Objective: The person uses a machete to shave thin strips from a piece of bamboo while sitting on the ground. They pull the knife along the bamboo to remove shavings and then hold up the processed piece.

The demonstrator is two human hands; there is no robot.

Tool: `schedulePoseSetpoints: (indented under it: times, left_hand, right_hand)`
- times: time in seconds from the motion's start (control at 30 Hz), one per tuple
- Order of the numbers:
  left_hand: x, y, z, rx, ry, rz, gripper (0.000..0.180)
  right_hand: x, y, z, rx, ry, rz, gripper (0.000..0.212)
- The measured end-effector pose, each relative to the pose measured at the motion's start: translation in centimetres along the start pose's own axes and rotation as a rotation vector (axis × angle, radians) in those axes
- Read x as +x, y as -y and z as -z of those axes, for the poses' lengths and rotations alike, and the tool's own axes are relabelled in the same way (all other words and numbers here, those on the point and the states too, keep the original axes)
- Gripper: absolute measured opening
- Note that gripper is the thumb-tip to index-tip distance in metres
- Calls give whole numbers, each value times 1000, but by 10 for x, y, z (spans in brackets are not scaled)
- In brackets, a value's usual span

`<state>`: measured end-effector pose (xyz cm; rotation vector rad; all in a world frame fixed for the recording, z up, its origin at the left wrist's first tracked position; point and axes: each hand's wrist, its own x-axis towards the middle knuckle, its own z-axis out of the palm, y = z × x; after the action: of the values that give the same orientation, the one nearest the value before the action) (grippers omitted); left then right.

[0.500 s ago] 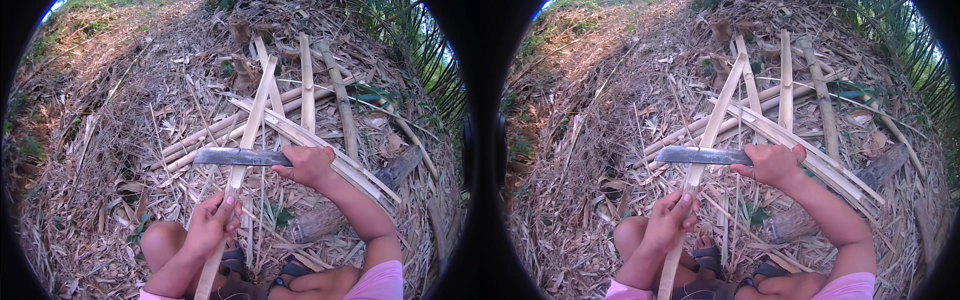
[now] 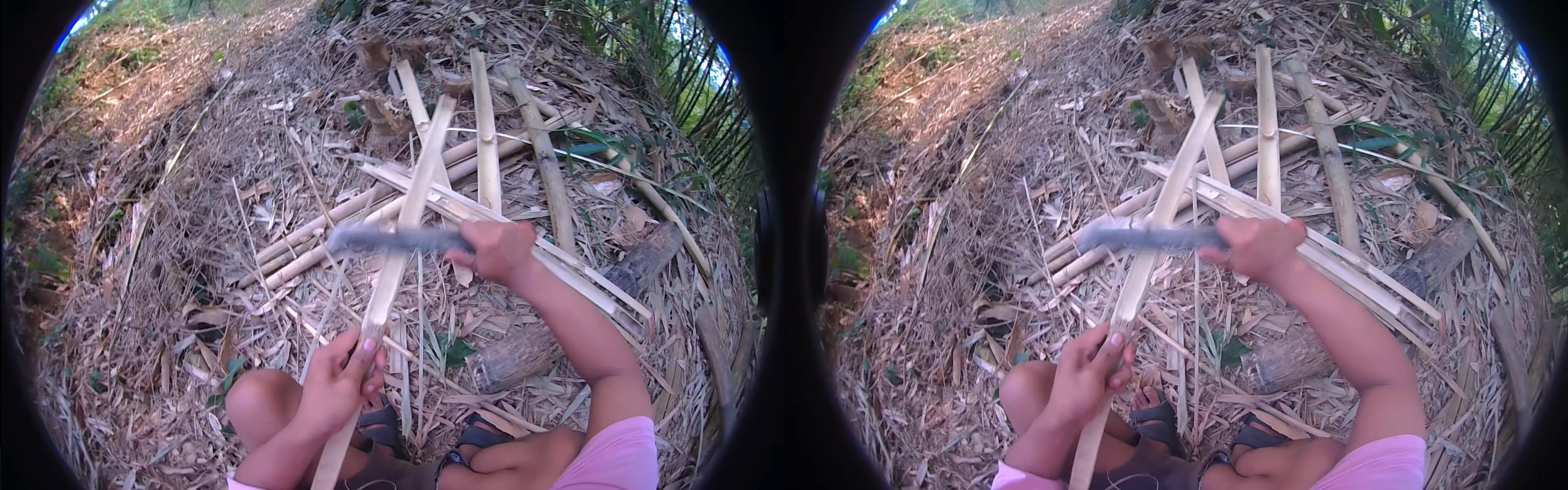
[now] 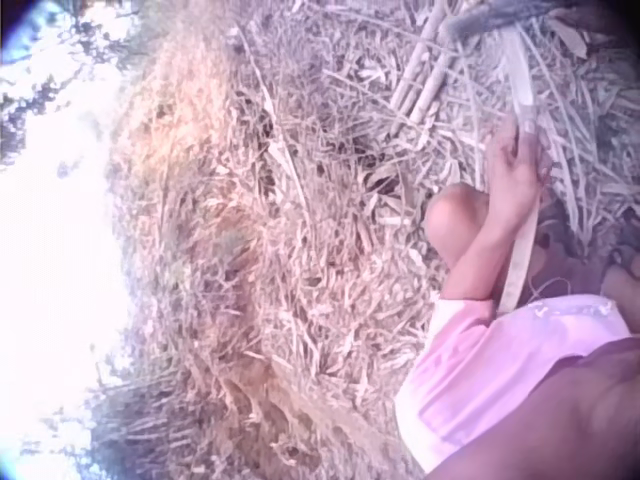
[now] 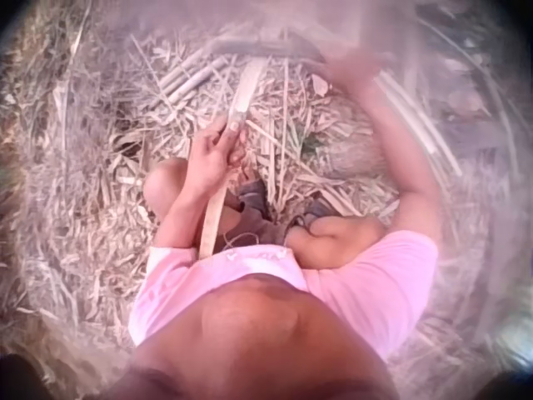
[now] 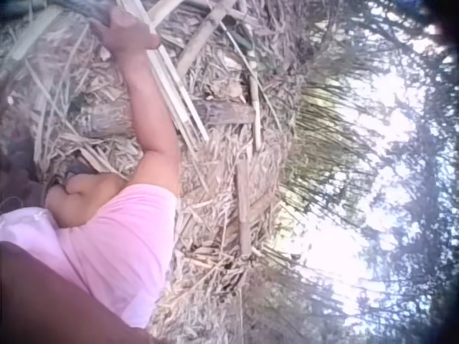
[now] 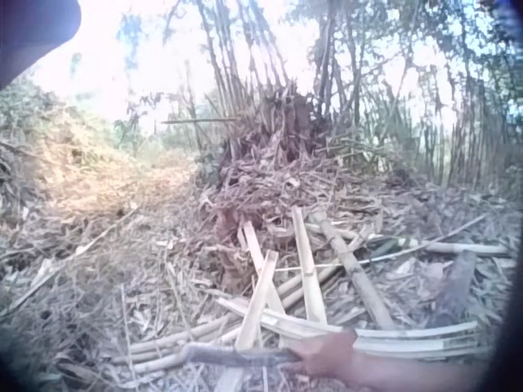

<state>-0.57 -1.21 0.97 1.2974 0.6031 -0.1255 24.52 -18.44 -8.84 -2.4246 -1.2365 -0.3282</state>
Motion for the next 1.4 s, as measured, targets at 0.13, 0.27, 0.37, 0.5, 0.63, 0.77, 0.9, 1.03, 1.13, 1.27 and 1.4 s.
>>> schedulePoseSetpoints:
  times: [0.13,0.27,0.37,0.5,0.63,0.77,0.9,1.03,1.13,1.27,1.4]
  left_hand:
    - [-6,-1,6,-116,34,118,21]
    - [10,4,2,-14,28,37,24]
    - [-3,5,8,40,4,42,26]
    - [-9,10,12,40,13,73,26]
    - [2,14,14,88,-7,46,26]
    - [-9,11,5,87,5,43,26]
    - [-17,10,7,136,40,76,23]
    - [-16,22,7,133,6,36,24]
    - [-22,21,3,174,40,47,25]
    - [-12,16,10,144,41,43,24]
    - [10,14,6,-133,-47,116,25]
  right_hand:
    - [3,-38,19,33,102,-284,52]
    - [-8,30,16,101,173,-254,53]
    - [-7,31,10,105,89,-76,54]
    - [19,-48,15,4,158,-411,59]
    - [22,-31,11,-3,136,-398,59]
    - [19,-4,14,77,90,-50,58]
    - [29,-99,22,62,66,-466,57]
    - [27,-46,28,9,182,-229,64]
    - [29,-104,16,99,84,-391,68]
    - [22,-186,16,80,-257,-781,71]
    - [18,-152,-30,727,-236,-944,69]
